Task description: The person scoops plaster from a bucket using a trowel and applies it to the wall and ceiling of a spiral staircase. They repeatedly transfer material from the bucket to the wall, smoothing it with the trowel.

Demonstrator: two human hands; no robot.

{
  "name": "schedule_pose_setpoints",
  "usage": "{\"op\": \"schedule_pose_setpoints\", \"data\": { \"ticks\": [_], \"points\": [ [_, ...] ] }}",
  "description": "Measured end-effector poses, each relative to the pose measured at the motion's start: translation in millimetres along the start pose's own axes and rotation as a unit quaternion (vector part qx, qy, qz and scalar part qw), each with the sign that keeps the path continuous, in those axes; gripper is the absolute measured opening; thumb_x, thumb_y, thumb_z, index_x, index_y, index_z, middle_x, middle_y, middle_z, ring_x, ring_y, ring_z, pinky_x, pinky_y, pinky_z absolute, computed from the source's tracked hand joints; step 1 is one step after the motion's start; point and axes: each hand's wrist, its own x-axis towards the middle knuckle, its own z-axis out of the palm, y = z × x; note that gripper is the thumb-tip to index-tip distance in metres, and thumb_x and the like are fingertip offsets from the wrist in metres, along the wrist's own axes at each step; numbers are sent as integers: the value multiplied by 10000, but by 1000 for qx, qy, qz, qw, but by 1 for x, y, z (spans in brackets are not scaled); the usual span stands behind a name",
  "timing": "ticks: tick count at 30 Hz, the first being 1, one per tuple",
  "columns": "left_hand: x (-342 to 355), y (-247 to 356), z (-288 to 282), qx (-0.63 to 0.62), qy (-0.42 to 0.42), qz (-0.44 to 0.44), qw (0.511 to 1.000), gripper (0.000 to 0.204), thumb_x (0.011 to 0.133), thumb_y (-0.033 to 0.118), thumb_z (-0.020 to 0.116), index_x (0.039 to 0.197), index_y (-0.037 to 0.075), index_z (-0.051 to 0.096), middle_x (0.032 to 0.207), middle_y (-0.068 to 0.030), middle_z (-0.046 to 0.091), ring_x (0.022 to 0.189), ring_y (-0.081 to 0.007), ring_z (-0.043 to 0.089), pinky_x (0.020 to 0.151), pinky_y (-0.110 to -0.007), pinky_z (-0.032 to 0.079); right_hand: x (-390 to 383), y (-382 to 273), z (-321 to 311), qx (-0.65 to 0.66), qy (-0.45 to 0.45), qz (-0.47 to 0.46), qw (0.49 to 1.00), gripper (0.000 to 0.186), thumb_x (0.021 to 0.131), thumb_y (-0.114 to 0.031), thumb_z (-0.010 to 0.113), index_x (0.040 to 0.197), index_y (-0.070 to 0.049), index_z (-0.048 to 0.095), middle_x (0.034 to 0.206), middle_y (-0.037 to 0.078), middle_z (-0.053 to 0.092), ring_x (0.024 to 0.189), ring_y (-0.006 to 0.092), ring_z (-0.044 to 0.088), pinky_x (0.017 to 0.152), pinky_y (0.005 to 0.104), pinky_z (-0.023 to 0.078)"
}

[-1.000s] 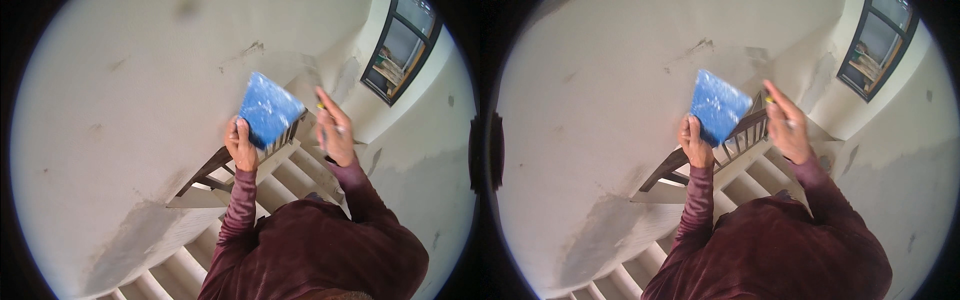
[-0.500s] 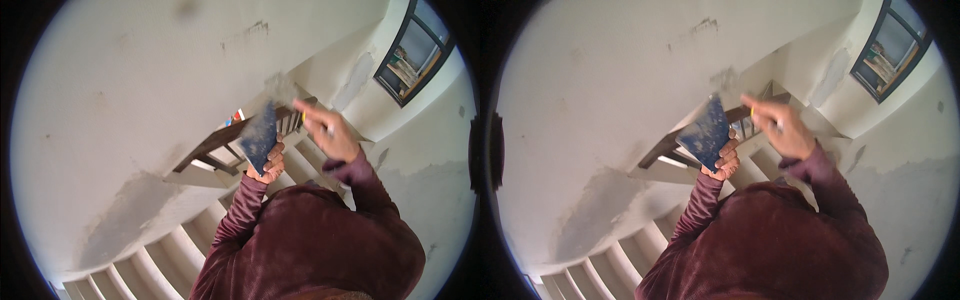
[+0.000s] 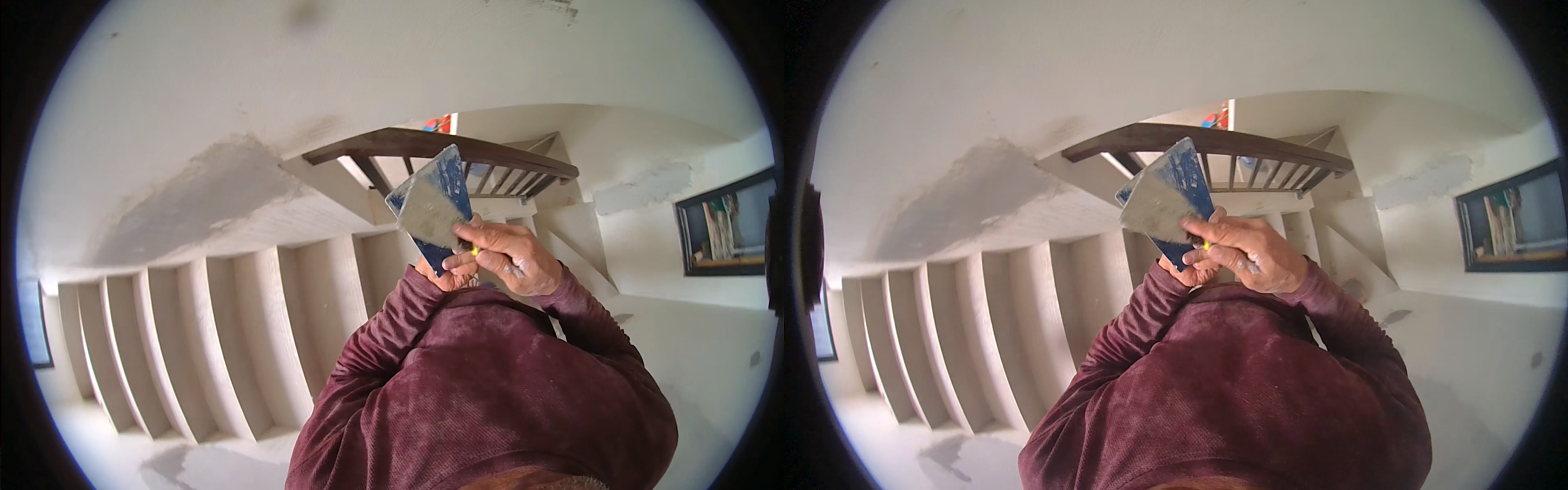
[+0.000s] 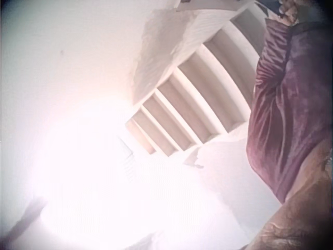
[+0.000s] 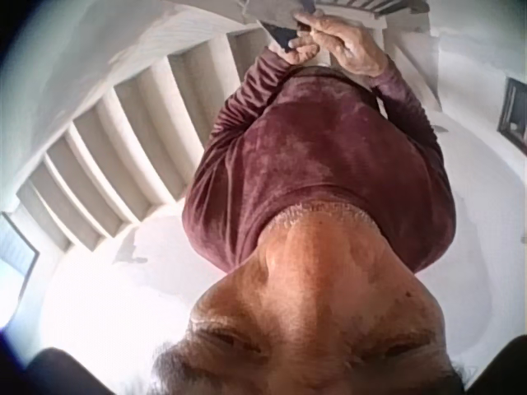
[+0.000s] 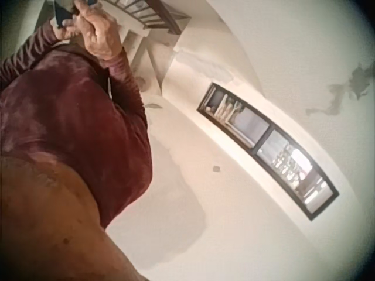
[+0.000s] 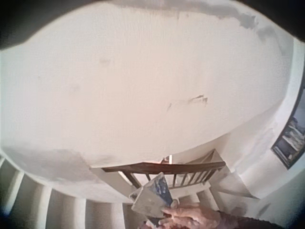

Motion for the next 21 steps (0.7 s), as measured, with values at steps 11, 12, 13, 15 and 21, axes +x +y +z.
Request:
{"op": "schedule_pose_setpoints", "data": {
  "ticks": [11,12,13,15,21],
  "points": [
    [-95,-1,-25,560,274,342,703,276,983,311,537,870,70,610,734,49,577,611,-23,502,545,-184,417,-11,-8,-65,-130,-166,44,977,370,885,-78,585,1254,-67,606,754,100,580,651,215,515,613,326,443],
    [-105,-8,-25,568,276,329,702,276,982,316,540,872,73,611,733,52,573,613,-23,498,547,-189,415,-3,-8,-56,-158,-217,30,963,373,862,-61,597,1234,-73,623,763,125,579,676,250,528,637,342,448],
    [-114,-22,-16,573,285,315,701,276,980,320,542,873,75,612,732,56,568,615,-22,494,550,-194,412,-7,8,-53,-209,-197,3,958,403,830,-36,602,1228,-93,630,771,141,558,666,285,524,628,355,444],
    [-129,-47,-27,538,303,323,718,276,982,319,540,850,84,599,732,64,548,640,-17,489,576,-201,414,-8,38,-58,-331,-175,59,925,378,826,-26,587,1194,-90,643,786,165,555,700,326,547,650,398,448],
    [-169,-146,-190,330,464,499,653,200,965,268,565,936,74,602,790,55,556,615,-38,486,525,-197,409,-100,204,-98,-367,-299,251,845,448,857,-73,595,1303,-60,551,1231,231,591,1140,337,584,983,350,427]
  ]
}}
